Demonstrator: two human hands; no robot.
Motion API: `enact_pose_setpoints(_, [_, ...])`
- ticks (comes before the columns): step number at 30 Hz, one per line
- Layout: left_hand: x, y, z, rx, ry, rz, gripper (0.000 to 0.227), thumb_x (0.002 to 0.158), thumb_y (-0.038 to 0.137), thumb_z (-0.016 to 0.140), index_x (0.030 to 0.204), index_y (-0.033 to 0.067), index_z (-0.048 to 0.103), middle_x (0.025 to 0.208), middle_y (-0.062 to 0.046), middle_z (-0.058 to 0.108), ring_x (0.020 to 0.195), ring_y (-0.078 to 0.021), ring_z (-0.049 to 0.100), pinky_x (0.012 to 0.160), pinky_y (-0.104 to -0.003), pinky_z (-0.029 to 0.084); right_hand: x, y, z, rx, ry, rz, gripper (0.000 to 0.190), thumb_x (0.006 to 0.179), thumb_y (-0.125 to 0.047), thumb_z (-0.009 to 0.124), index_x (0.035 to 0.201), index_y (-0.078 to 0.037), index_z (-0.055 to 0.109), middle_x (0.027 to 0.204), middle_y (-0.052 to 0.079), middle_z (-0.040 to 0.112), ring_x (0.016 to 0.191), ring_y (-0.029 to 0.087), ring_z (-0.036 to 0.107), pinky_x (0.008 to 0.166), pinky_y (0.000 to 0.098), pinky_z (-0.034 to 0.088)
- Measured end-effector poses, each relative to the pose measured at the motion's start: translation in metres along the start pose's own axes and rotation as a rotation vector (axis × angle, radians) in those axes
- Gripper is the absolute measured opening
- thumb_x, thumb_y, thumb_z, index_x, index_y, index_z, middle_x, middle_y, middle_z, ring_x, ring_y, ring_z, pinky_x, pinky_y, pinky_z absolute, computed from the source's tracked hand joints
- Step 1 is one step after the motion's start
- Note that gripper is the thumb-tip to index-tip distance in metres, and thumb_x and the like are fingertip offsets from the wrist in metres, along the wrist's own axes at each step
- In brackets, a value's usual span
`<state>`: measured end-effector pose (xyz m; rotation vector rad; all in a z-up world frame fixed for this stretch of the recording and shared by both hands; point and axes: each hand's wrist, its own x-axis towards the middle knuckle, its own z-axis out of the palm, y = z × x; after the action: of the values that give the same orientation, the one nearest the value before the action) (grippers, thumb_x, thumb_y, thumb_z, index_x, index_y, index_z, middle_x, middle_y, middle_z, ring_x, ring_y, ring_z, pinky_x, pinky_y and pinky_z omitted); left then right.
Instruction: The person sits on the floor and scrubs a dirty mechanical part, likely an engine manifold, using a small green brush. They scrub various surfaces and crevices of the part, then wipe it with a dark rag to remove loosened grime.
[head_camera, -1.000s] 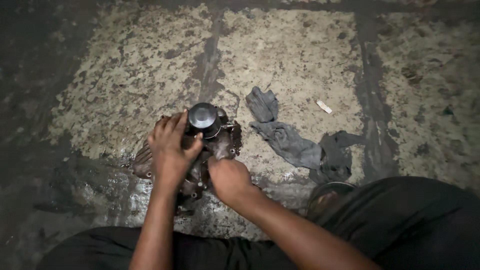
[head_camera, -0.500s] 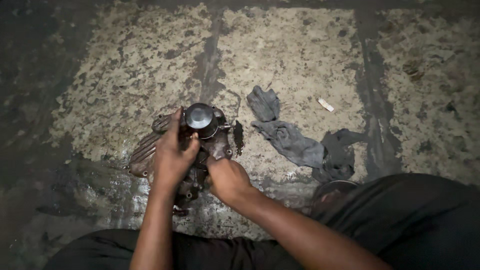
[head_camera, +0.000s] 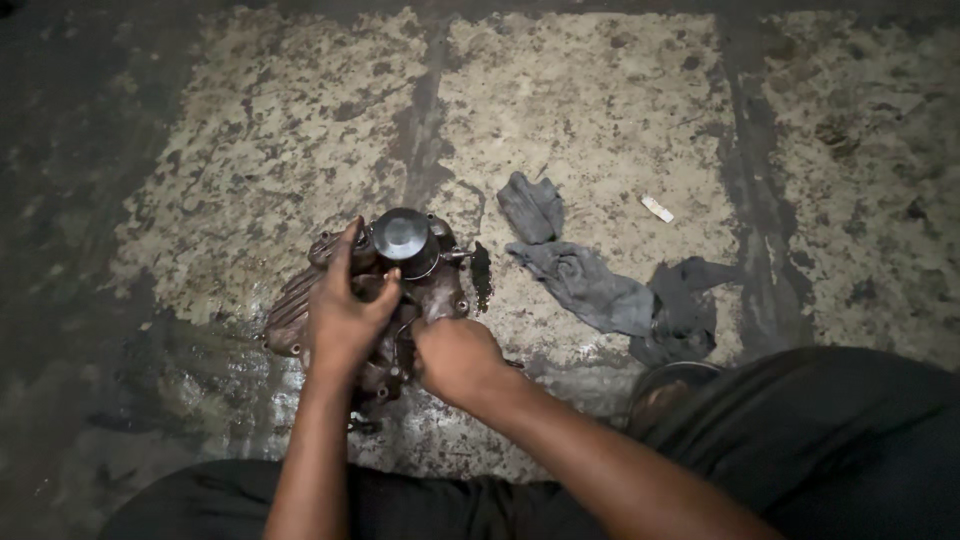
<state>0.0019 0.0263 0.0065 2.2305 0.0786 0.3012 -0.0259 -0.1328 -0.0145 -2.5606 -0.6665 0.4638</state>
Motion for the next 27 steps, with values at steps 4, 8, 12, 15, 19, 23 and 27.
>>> enact_pose_setpoints(4, [0.000,0.000,-0.001,0.058,-0.005,0.013,0.080,0.082,0.023,0.082,0.153,0.0158,0.047,0.112,-0.014,0.076,0.102,-0.0249,0.076,0.092,-0.037,0.058,-0.002,-0.004,-0.005,-0.001,-0.028,0.016,0.026,0.084,-0.022,0.070,0.102,-0.003,0.067,0.089,0.020,0.073,0.084,0.038,0.073,0.077,0.0504,0.058])
enact_pose_setpoints(8, [0.002,-0.001,-0.002,0.104,-0.049,-0.046,0.082,0.081,0.025,0.083,0.154,0.0183,0.046,0.117,-0.015,0.074,0.107,-0.0278,0.073,0.097,-0.039,0.056,-0.007,-0.002,-0.021,0.009,-0.115,0.009,0.034,0.086,-0.028,0.071,0.110,-0.004,0.066,0.094,0.019,0.073,0.090,0.038,0.072,0.081,0.0501,0.056])
enact_pose_setpoints(12, [0.003,-0.002,-0.004,0.075,-0.034,0.016,0.081,0.082,0.026,0.083,0.154,0.0174,0.046,0.119,-0.015,0.074,0.109,-0.0272,0.074,0.098,-0.040,0.057,-0.015,0.005,-0.038,-0.128,-0.235,-0.061,0.053,0.083,-0.019,0.068,0.135,-0.009,0.058,0.100,0.020,0.071,0.093,0.038,0.071,0.079,0.0511,0.057])
enact_pose_setpoints(15, [0.004,-0.002,-0.003,0.072,-0.054,-0.004,0.082,0.081,0.027,0.082,0.153,0.0190,0.046,0.117,-0.014,0.076,0.105,-0.0255,0.075,0.096,-0.039,0.058,-0.023,0.005,-0.049,-0.201,-0.308,-0.016,0.053,0.090,-0.012,0.059,0.142,-0.019,0.057,0.102,0.017,0.074,0.097,0.037,0.072,0.079,0.0515,0.058])
enact_pose_setpoints(19, [0.005,-0.003,-0.007,0.111,-0.085,-0.044,0.085,0.079,0.027,0.084,0.154,0.0184,0.045,0.116,-0.013,0.076,0.104,-0.0265,0.075,0.095,-0.039,0.055,-0.031,-0.002,-0.062,-0.204,-0.442,0.018,0.052,0.086,-0.007,0.060,0.137,-0.021,0.061,0.108,0.015,0.072,0.104,0.034,0.071,0.088,0.0492,0.057])
enact_pose_setpoints(23, [0.005,-0.001,-0.006,0.057,-0.067,-0.016,0.082,0.080,0.028,0.083,0.154,0.0204,0.047,0.115,-0.012,0.077,0.103,-0.0243,0.077,0.095,-0.037,0.059,-0.041,-0.010,-0.061,-0.182,-0.540,-0.009,0.046,0.082,-0.011,0.067,0.127,-0.020,0.067,0.113,0.013,0.070,0.111,0.033,0.067,0.096,0.0562,0.047])
enact_pose_setpoints(27, [0.004,0.002,-0.009,0.268,-0.024,0.062,0.085,0.079,0.029,0.090,0.153,0.0196,0.048,0.120,-0.017,0.074,0.105,-0.0339,0.070,0.090,-0.044,0.054,-0.040,0.000,-0.054,-0.097,-0.702,0.096,0.040,0.094,-0.047,0.067,0.103,-0.010,0.077,0.104,0.016,0.076,0.102,0.031,0.070,0.108,0.0519,0.039])
